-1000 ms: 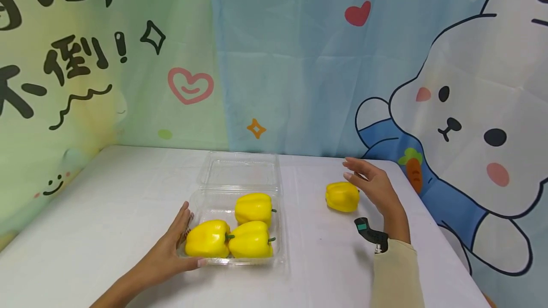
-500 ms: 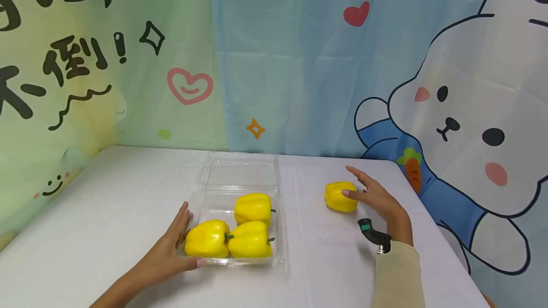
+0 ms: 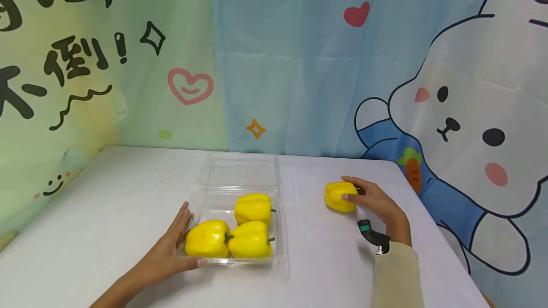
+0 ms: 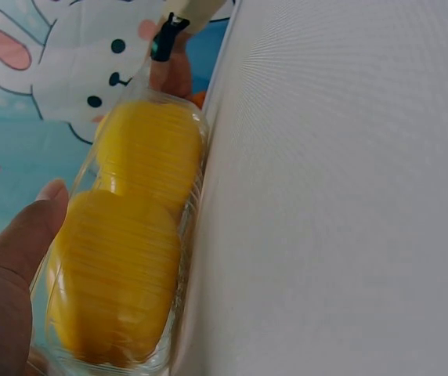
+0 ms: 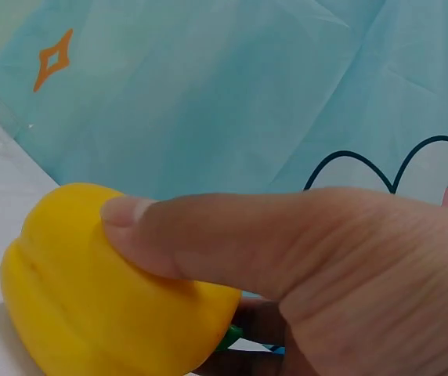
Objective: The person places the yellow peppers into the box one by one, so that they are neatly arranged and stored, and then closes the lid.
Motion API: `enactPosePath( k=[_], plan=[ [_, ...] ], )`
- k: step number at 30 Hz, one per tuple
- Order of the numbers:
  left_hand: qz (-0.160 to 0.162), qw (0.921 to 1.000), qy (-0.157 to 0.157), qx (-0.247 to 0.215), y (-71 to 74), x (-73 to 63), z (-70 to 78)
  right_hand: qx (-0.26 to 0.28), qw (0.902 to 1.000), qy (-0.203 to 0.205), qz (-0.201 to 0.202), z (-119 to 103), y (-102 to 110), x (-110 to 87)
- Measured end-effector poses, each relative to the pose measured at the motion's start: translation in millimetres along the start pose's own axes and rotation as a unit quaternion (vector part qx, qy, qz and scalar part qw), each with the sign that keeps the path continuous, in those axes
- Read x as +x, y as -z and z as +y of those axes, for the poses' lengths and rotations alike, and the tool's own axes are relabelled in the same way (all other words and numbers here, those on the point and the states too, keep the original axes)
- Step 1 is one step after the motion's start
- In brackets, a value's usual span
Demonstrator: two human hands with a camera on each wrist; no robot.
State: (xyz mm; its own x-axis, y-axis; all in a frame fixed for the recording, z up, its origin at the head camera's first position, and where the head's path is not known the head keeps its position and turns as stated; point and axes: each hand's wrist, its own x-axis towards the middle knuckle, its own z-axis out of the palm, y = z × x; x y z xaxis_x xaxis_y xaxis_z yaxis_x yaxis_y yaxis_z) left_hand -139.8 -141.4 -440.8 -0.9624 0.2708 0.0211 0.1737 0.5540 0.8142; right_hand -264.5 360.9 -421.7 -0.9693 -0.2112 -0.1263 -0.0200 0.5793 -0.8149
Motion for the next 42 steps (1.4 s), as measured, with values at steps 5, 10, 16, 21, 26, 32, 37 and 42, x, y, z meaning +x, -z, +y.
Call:
enactPosePath(
  k=[5, 10, 16, 21, 26, 32, 37, 42],
  plan=[
    [-0.001, 1.0000, 0.001, 0.000, 0.0, -0.6, -1.5, -0.025, 0.9996, -0.010, 0.008, -1, -1, 0.7],
    [-0.001, 1.0000, 0.000, -0.001, -0.6, -0.8, -1.9, -0.050, 0.9983, -0.025, 0.016, -7, -3, 0.7],
    [0.002, 1.0000, -0.001, 0.001, -1.3, -0.6, -1.8, -0.051, 0.9981, -0.029, 0.016, -9, -3, 1.7],
    [0.003, 1.0000, 0.000, 0.002, -1.0, 0.0, -1.9, -0.038, 0.9989, -0.026, 0.007, -8, -4, 3.0],
    [0.005, 1.0000, -0.002, 0.003, -0.7, -0.2, -1.2, -0.047, 0.9985, -0.026, 0.007, -11, -4, 2.7],
    [0.005, 1.0000, -0.001, 0.001, -0.8, 0.0, -0.2, -0.055, 0.9971, -0.048, 0.020, -17, -6, 3.0],
    [0.002, 1.0000, -0.004, 0.004, -0.7, 0.2, -0.3, -0.047, 0.9971, -0.052, 0.029, -18, -9, 3.4],
    [0.002, 1.0000, -0.006, 0.006, -0.6, -0.1, -1.2, -0.036, 0.9990, -0.016, 0.020, -19, -12, 6.2]
  ],
)
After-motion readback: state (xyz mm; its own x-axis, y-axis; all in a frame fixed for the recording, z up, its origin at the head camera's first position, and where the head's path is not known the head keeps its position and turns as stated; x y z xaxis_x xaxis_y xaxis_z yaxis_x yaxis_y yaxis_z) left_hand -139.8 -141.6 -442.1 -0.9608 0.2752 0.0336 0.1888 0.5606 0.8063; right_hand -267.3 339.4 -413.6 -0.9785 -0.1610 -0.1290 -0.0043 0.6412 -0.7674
